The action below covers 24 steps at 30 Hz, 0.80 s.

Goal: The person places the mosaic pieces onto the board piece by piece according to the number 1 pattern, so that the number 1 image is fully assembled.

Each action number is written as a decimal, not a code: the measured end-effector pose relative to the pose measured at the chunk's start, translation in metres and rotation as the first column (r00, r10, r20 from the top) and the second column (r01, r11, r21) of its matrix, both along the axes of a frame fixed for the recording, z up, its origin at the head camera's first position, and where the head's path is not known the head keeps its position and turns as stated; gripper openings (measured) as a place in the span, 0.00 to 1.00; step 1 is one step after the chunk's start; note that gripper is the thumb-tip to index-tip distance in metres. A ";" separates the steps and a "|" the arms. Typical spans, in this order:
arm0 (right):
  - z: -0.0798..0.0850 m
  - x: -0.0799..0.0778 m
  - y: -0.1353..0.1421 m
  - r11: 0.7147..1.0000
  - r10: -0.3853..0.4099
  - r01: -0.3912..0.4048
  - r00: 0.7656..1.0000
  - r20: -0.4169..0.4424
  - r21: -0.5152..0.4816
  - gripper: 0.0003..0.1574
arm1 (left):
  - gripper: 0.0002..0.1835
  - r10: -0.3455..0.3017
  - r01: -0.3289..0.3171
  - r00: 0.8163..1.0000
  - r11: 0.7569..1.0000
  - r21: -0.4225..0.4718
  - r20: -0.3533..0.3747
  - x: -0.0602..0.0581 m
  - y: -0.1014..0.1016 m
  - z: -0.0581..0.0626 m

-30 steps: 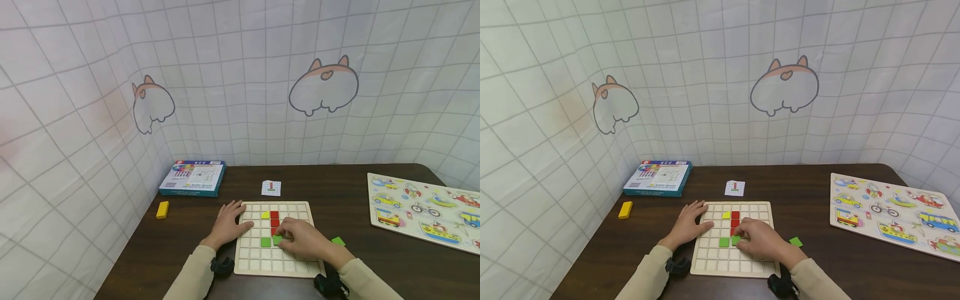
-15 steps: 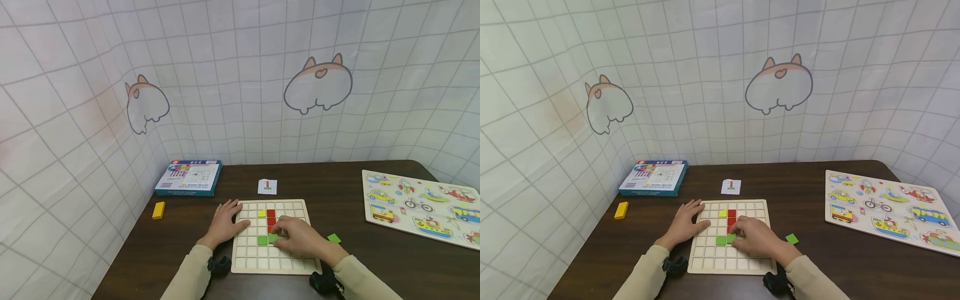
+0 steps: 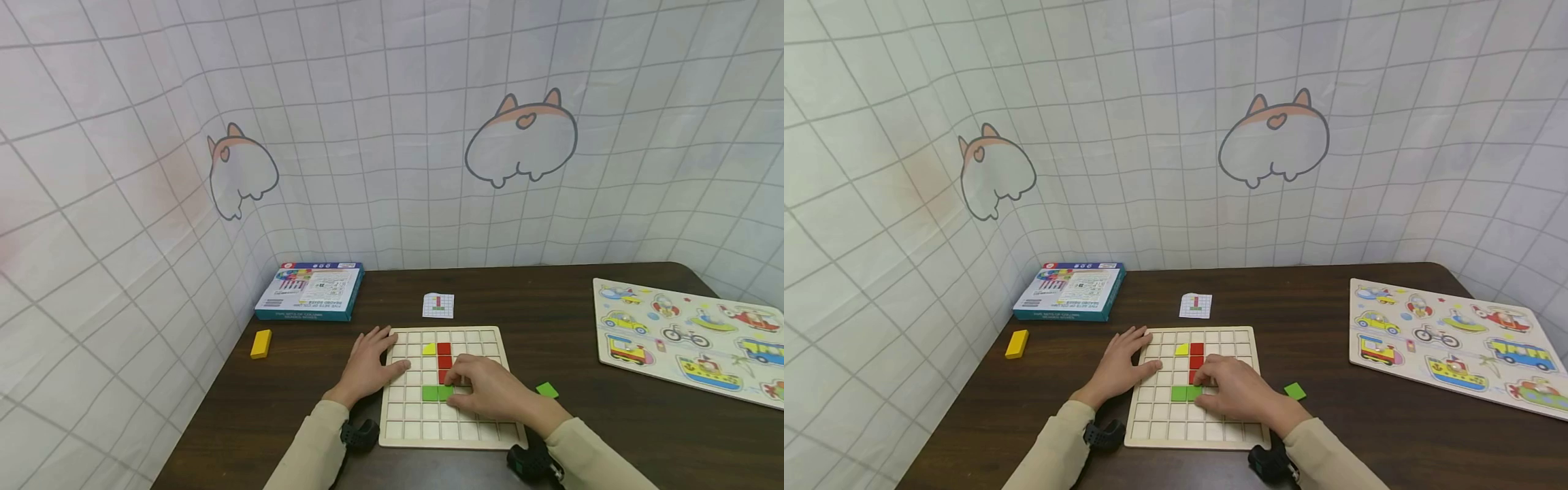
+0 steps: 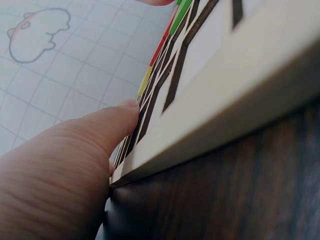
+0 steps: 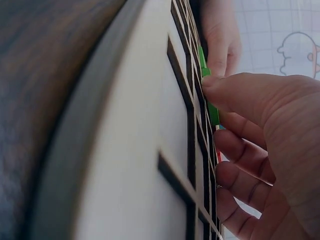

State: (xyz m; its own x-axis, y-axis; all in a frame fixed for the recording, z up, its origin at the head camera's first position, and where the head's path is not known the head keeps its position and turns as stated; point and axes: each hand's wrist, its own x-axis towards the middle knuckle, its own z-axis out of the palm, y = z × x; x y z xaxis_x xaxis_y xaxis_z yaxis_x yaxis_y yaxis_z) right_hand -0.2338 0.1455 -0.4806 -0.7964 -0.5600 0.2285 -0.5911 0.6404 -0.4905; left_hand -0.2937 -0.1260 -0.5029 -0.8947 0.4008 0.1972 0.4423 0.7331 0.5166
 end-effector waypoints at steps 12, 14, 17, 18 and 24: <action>-0.001 -0.001 0.001 1.000 -0.018 0.018 1.000 0.018 0.004 0.10 | 0.37 0.022 -0.022 1.000 0.999 -0.028 0.020 0.000 0.001 -0.001; -0.001 -0.001 0.001 1.000 -0.018 0.018 1.000 0.024 0.003 0.10 | 0.37 0.023 -0.022 1.000 0.999 -0.027 0.016 0.000 0.001 -0.001; -0.001 -0.001 0.001 1.000 -0.013 0.013 0.999 0.036 -0.002 0.10 | 0.37 0.021 -0.021 1.000 1.000 -0.021 0.014 0.000 0.001 -0.001; -0.001 -0.001 0.001 1.000 -0.012 0.012 0.999 0.039 -0.003 0.10 | 0.37 0.022 -0.021 1.000 1.000 -0.022 0.014 0.001 0.001 -0.001; -0.001 -0.001 0.001 1.000 -0.012 0.012 0.999 0.034 0.006 0.10 | 0.37 0.024 -0.024 1.000 0.999 -0.028 0.020 0.001 0.001 0.001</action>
